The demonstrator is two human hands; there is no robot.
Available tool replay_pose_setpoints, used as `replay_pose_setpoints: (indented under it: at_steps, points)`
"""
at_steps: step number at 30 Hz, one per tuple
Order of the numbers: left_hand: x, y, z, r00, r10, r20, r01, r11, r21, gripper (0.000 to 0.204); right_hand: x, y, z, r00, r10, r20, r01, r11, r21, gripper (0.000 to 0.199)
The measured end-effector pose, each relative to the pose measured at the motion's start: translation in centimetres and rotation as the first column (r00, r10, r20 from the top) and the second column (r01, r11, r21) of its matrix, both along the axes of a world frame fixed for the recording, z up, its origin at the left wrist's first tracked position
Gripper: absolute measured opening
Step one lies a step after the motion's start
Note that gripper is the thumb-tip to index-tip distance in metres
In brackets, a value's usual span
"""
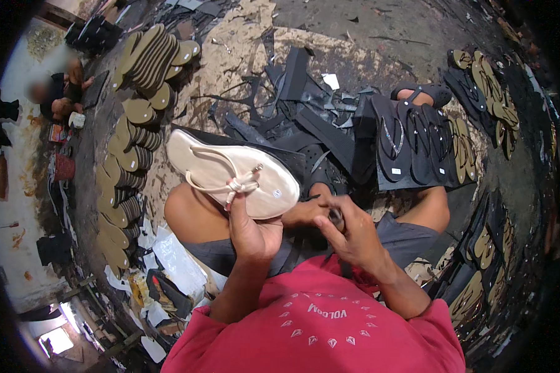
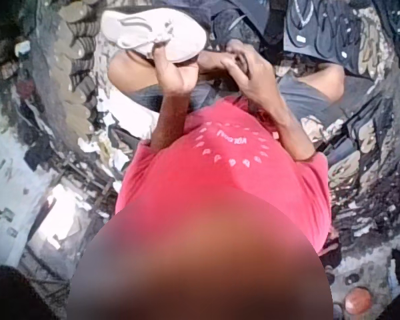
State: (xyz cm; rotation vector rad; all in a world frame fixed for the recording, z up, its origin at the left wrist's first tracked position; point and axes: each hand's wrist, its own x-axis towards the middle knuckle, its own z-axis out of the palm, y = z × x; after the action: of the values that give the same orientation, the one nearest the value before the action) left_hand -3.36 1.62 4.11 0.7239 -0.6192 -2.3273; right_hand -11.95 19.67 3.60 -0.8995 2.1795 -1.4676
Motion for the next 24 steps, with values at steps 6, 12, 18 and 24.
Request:
replay_pose_setpoints:
  at_steps: [6,12,18,24]
  points:
    - [2.5,0.6,-0.7,0.999,-0.036,0.034,0.033,0.997,0.071,0.049,1.6,2.1,-3.2,0.977,0.023,-0.21,0.017,0.983,0.185,0.039]
    - [5.3,0.6,-3.6,0.971,-0.061,0.23,0.061,0.998,0.007,0.045,-0.5,-1.1,-0.3,0.976,0.177,-0.129,-0.142,0.959,0.245,0.049]
    - [9.7,0.3,-6.9,0.891,-0.198,0.408,0.257,0.962,-0.095,0.04,-3.3,-4.9,1.8,0.899,0.437,0.023,-0.412,0.826,0.386,0.052]
    - [10.5,-0.6,-7.1,0.908,-0.095,-0.409,0.256,0.898,0.359,0.042,-3.7,-10.8,-1.2,0.853,0.513,-0.095,-0.482,0.844,0.236,0.034]
